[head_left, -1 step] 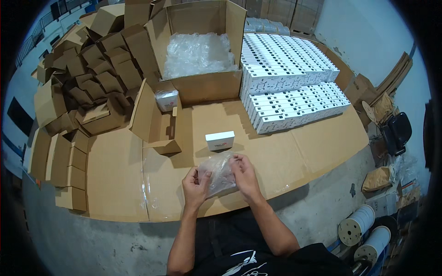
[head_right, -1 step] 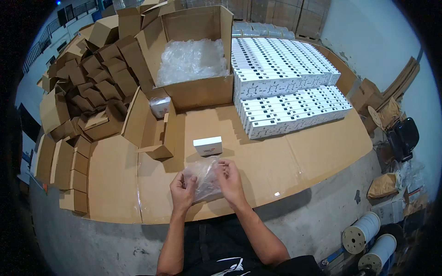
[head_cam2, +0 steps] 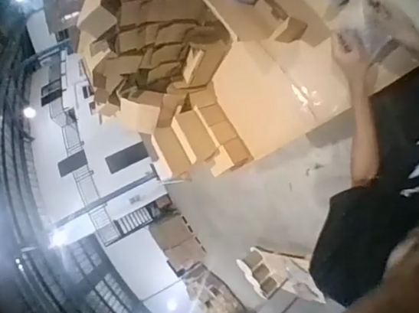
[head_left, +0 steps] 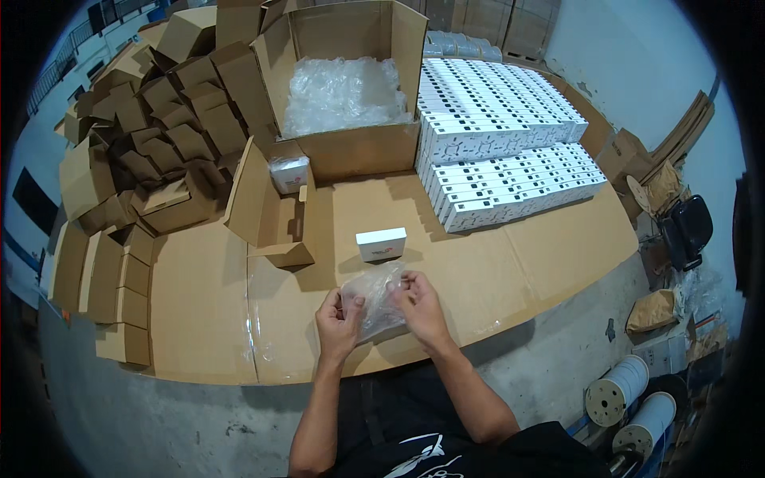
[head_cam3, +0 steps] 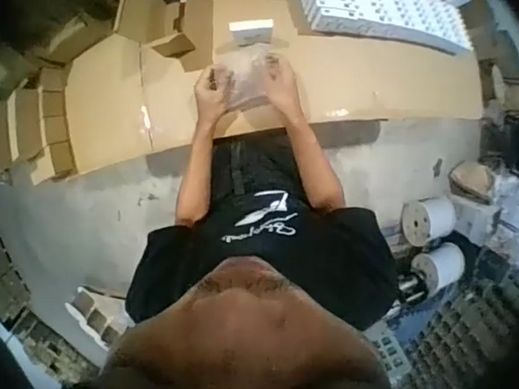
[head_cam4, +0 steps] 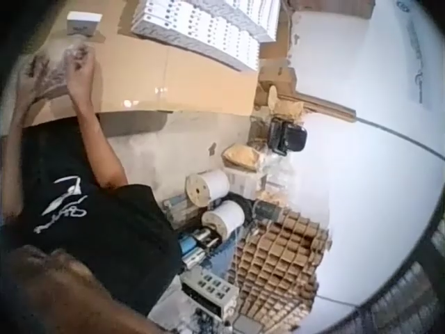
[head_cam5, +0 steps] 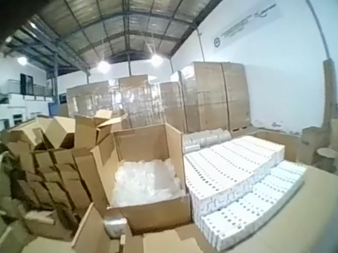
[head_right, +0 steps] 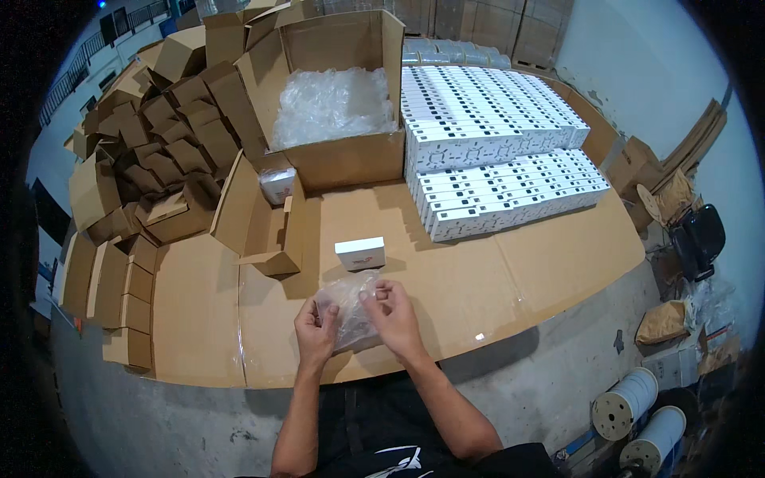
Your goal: The person is taking small white boxes from a large stack, placing them into individual plastic bags, and then packing the bagged items into a cardboard shipping box.
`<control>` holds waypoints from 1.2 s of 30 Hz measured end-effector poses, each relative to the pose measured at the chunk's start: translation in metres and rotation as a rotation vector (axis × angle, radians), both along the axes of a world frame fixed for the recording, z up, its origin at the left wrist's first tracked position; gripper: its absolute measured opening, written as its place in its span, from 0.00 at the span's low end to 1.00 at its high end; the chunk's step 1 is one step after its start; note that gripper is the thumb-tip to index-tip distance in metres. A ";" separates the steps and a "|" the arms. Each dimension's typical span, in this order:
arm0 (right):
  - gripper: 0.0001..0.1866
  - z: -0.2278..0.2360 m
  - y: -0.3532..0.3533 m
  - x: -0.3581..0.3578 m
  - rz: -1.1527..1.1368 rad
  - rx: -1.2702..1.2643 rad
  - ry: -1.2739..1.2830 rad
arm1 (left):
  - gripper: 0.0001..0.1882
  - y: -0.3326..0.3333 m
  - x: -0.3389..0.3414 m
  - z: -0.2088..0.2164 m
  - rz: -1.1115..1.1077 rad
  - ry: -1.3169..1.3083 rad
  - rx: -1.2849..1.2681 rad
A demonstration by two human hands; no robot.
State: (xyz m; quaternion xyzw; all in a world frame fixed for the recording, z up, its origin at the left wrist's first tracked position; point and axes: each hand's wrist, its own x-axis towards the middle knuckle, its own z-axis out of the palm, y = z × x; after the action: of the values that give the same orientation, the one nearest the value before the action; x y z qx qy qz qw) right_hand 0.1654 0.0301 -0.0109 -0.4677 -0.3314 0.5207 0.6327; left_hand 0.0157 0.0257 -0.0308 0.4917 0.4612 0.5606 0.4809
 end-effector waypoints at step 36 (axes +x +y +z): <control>0.12 -0.009 0.001 0.012 0.068 0.109 -0.358 | 0.07 0.012 0.015 0.006 0.271 -0.114 0.074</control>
State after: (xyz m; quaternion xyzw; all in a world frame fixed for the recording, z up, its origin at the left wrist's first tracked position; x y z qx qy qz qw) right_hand 0.1775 0.0316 -0.0199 -0.5064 -0.4818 0.4317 0.5701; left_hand 0.0304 0.0376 -0.0249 0.4097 0.4744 0.6639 0.4078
